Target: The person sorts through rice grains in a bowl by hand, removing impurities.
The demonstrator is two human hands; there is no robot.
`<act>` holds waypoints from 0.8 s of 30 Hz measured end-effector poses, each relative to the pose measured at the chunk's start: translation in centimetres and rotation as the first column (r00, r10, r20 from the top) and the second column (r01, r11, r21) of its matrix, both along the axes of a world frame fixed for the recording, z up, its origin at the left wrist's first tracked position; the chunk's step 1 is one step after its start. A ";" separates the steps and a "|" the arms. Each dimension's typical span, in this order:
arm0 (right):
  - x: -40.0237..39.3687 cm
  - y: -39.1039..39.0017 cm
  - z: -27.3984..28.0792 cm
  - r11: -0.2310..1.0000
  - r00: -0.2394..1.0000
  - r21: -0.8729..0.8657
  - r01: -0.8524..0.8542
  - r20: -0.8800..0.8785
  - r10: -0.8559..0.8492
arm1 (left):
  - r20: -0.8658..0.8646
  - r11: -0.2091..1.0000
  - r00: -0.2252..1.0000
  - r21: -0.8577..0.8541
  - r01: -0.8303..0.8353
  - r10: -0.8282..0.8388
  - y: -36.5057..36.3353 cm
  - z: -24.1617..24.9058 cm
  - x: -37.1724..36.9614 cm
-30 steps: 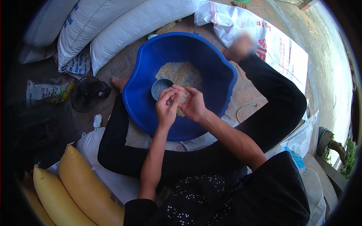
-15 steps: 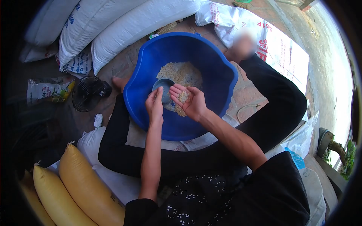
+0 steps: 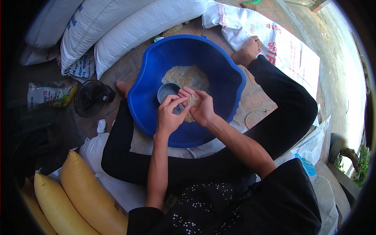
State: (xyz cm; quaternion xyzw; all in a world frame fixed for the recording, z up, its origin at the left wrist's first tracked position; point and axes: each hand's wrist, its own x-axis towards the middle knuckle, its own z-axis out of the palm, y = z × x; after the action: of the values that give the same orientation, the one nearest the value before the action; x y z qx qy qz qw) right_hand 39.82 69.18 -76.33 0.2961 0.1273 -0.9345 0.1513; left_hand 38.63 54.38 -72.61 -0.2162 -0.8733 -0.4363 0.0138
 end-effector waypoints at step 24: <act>0.1 -0.3 0.5 0.999 1.000 0.038 -0.007 -0.015 0.008 | 0.423 0.944 0.903 0.263 -0.201 0.075 0.0 -1.2 0.2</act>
State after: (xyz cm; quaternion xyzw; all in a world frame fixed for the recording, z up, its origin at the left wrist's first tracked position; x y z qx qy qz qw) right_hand 39.91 68.91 -75.81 0.2912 0.1471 -0.9336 0.1482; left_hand 38.83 54.39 -73.79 -0.0528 -0.7937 -0.5970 -0.1045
